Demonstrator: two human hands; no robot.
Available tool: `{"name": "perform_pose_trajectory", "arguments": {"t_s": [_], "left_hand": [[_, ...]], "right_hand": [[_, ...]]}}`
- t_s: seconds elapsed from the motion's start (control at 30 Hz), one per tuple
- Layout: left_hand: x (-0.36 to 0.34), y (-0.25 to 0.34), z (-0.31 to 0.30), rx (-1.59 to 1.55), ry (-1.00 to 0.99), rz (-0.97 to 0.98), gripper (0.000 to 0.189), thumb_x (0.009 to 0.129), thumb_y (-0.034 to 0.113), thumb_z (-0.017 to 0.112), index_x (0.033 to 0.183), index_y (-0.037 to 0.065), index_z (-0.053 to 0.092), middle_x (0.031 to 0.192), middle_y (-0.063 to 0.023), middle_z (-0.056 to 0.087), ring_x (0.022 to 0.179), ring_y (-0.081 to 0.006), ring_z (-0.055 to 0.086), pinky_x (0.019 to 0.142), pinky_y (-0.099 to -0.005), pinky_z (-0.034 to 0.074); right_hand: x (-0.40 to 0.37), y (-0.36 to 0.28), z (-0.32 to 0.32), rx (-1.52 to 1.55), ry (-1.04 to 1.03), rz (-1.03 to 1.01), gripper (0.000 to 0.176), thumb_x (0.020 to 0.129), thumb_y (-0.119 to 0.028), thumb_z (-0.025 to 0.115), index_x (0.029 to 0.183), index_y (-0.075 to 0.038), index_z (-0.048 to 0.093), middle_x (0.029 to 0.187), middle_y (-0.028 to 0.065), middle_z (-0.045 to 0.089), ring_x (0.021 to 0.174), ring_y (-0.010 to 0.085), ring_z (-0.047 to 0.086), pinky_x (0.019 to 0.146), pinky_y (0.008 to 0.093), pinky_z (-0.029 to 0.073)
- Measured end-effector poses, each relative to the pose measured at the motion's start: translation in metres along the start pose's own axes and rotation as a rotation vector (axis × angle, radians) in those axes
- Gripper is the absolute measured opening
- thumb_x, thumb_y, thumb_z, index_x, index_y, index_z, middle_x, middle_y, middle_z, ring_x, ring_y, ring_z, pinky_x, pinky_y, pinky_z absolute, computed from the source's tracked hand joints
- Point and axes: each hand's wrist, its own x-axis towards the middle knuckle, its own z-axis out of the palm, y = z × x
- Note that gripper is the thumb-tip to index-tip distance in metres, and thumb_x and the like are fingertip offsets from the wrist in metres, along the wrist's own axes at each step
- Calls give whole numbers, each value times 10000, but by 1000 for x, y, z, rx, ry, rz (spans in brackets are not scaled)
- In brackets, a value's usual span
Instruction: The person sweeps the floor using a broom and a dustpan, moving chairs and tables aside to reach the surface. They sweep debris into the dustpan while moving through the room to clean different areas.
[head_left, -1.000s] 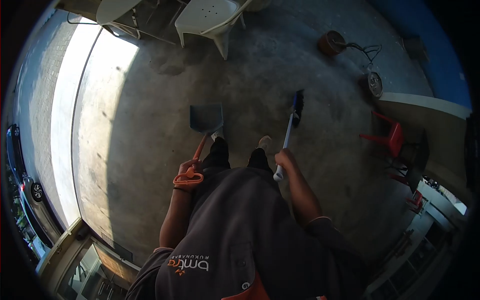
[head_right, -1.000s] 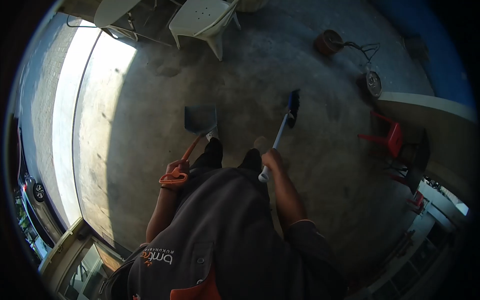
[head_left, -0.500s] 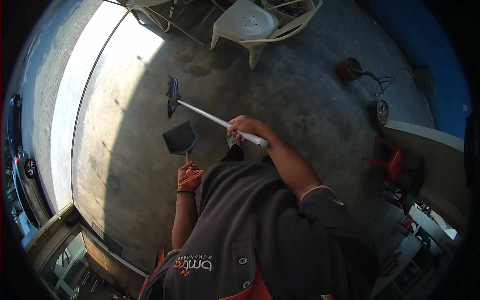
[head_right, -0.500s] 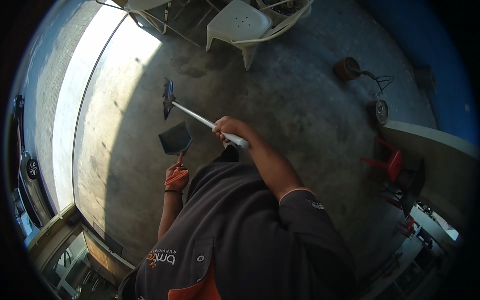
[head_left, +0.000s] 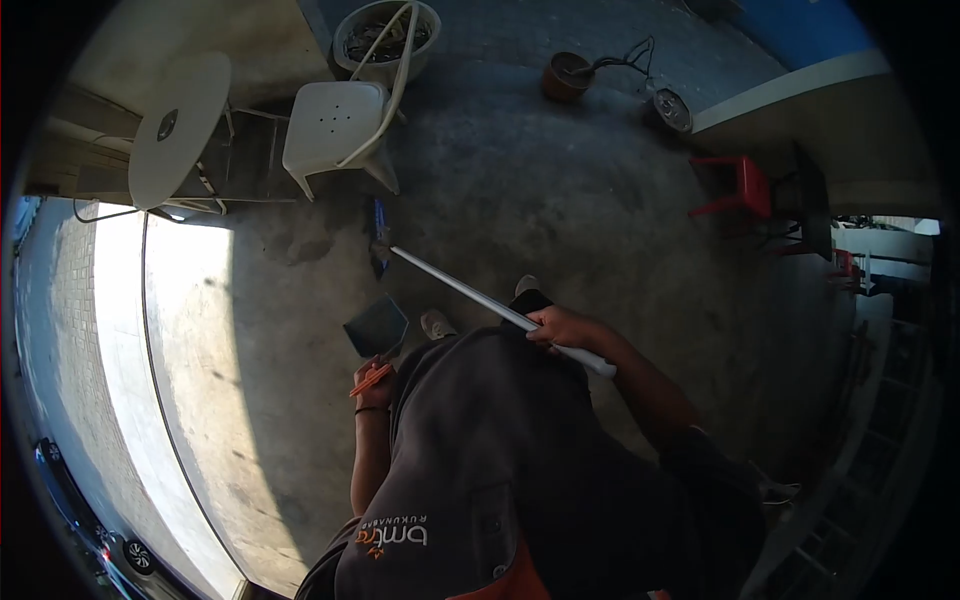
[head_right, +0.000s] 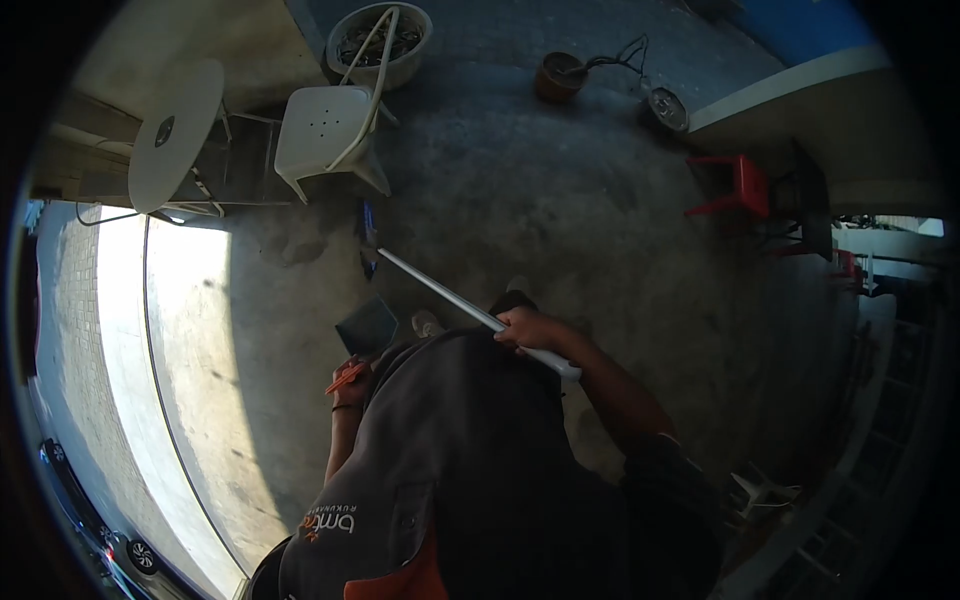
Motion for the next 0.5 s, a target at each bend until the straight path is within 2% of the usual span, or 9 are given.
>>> {"name": "perform_pose_trajectory", "arguments": {"t_s": [0.03, 0.13, 0.23, 0.33, 0.5], "left_hand": [[11, -5, 12, 94, -52, -4, 117, 846, 0, 437, 738, 17, 479, 588, -8, 457, 523, -79, 483, 531, -204, 446], [25, -29, 72, 133, 3, -180, 109, 839, -10, 424, 740, 8, 466, 628, -9, 427, 536, -77, 441, 506, -200, 401], [50, -56, 101, 1115, -226, 226, 58, 835, 8, 438, 782, -4, 458, 616, -7, 424, 530, -77, 431, 487, -192, 370], [66, -82, 148, 224, -319, -349, 61, 845, 39, 449, 831, -20, 460, 593, -6, 417, 520, -77, 432, 471, -187, 368], [66, -132, 222, 71, -63, -387, 119, 860, 82, 454, 848, -34, 477, 579, 4, 426, 481, -72, 424, 441, -196, 384]], "right_hand": [[-9, 7, -14, -21, 82, 0, 169, 840, -121, 515, 975, -25, 547, 608, -15, 467, 439, 72, 446, 423, 242, 392], [-21, 24, -73, -120, 342, 122, 110, 809, -126, 532, 842, -20, 530, 576, 6, 481, 433, 99, 473, 438, 265, 403], [-20, 48, -162, -318, 523, 211, 172, 778, -133, 537, 834, 29, 556, 570, 64, 536, 451, 157, 535, 451, 317, 422], [-37, 49, -256, -296, 684, 295, 227, 743, -105, 510, 840, 91, 571, 599, 139, 585, 508, 226, 592, 478, 364, 445], [-55, 50, -402, -235, 852, 384, 263, 713, -59, 474, 859, 137, 570, 612, 177, 597, 535, 264, 610, 514, 384, 467]]}}
